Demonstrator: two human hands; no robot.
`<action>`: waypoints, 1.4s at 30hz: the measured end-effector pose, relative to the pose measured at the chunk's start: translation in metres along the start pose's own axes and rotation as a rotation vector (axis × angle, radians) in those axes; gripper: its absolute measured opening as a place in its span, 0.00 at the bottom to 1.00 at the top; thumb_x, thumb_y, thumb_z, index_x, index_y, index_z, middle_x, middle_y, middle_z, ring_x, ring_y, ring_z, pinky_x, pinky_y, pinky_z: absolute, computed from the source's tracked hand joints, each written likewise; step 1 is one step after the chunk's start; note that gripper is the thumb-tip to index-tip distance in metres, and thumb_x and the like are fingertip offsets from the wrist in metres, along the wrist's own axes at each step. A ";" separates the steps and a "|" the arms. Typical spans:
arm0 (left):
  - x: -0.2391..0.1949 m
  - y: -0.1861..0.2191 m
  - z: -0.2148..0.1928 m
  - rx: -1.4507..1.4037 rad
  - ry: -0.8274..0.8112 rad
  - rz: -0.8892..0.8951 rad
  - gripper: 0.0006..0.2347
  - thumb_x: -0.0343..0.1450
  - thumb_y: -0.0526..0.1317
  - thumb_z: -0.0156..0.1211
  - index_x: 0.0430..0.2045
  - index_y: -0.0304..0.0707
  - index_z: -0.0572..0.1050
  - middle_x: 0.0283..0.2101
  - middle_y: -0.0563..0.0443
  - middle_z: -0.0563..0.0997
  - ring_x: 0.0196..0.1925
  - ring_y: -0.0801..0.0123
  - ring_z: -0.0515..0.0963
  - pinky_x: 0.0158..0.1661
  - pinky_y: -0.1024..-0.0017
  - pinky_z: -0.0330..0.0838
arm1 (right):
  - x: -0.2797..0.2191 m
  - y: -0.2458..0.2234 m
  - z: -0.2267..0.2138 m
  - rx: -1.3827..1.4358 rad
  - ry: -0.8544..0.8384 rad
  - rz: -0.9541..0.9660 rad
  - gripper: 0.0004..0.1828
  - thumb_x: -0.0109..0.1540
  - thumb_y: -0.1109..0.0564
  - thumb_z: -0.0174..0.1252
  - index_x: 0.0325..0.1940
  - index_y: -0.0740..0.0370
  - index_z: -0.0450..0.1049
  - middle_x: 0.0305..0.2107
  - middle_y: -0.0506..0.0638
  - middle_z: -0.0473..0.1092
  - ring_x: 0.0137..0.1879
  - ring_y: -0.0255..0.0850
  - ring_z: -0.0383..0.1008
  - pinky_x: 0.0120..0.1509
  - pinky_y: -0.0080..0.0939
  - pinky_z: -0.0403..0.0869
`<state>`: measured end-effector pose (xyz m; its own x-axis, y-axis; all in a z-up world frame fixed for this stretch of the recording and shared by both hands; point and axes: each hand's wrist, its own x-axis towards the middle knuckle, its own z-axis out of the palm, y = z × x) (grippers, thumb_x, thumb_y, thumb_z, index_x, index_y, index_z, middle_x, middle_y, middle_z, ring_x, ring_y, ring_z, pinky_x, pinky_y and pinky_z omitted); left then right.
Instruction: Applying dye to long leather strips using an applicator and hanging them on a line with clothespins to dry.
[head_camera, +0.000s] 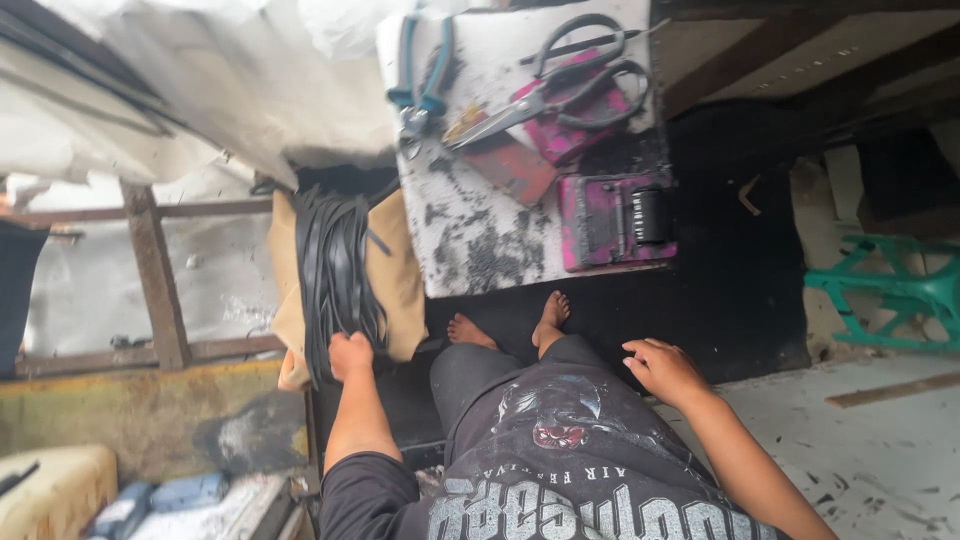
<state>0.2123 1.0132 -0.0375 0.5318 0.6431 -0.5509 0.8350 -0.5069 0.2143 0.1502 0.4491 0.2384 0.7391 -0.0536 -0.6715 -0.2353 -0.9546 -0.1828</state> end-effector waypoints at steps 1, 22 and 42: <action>0.004 -0.005 0.000 -0.005 0.009 -0.028 0.15 0.74 0.43 0.53 0.51 0.34 0.76 0.48 0.34 0.81 0.54 0.41 0.81 0.51 0.47 0.74 | 0.003 -0.003 -0.002 -0.013 -0.015 -0.022 0.19 0.65 0.45 0.56 0.59 0.43 0.77 0.40 0.48 0.79 0.53 0.47 0.80 0.61 0.48 0.75; -0.248 0.120 -0.125 -1.718 -0.638 0.231 0.12 0.72 0.33 0.64 0.49 0.40 0.75 0.38 0.48 0.86 0.32 0.73 0.86 0.33 0.76 0.83 | 0.003 -0.241 -0.082 0.572 -0.319 -0.908 0.12 0.66 0.53 0.59 0.51 0.58 0.81 0.33 0.52 0.82 0.44 0.39 0.82 0.47 0.45 0.81; -0.227 0.170 -0.198 -1.651 -0.178 0.257 0.07 0.74 0.38 0.61 0.41 0.38 0.81 0.36 0.51 0.84 0.36 0.71 0.83 0.36 0.75 0.75 | -0.027 0.009 -0.114 0.436 -0.115 0.036 0.18 0.64 0.50 0.61 0.53 0.60 0.85 0.23 0.47 0.70 0.30 0.38 0.67 0.40 0.38 0.68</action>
<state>0.2615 0.8953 0.2838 0.7435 0.5182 -0.4227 0.0399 0.5966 0.8016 0.2004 0.4085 0.3365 0.6563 -0.0280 -0.7540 -0.5218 -0.7387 -0.4267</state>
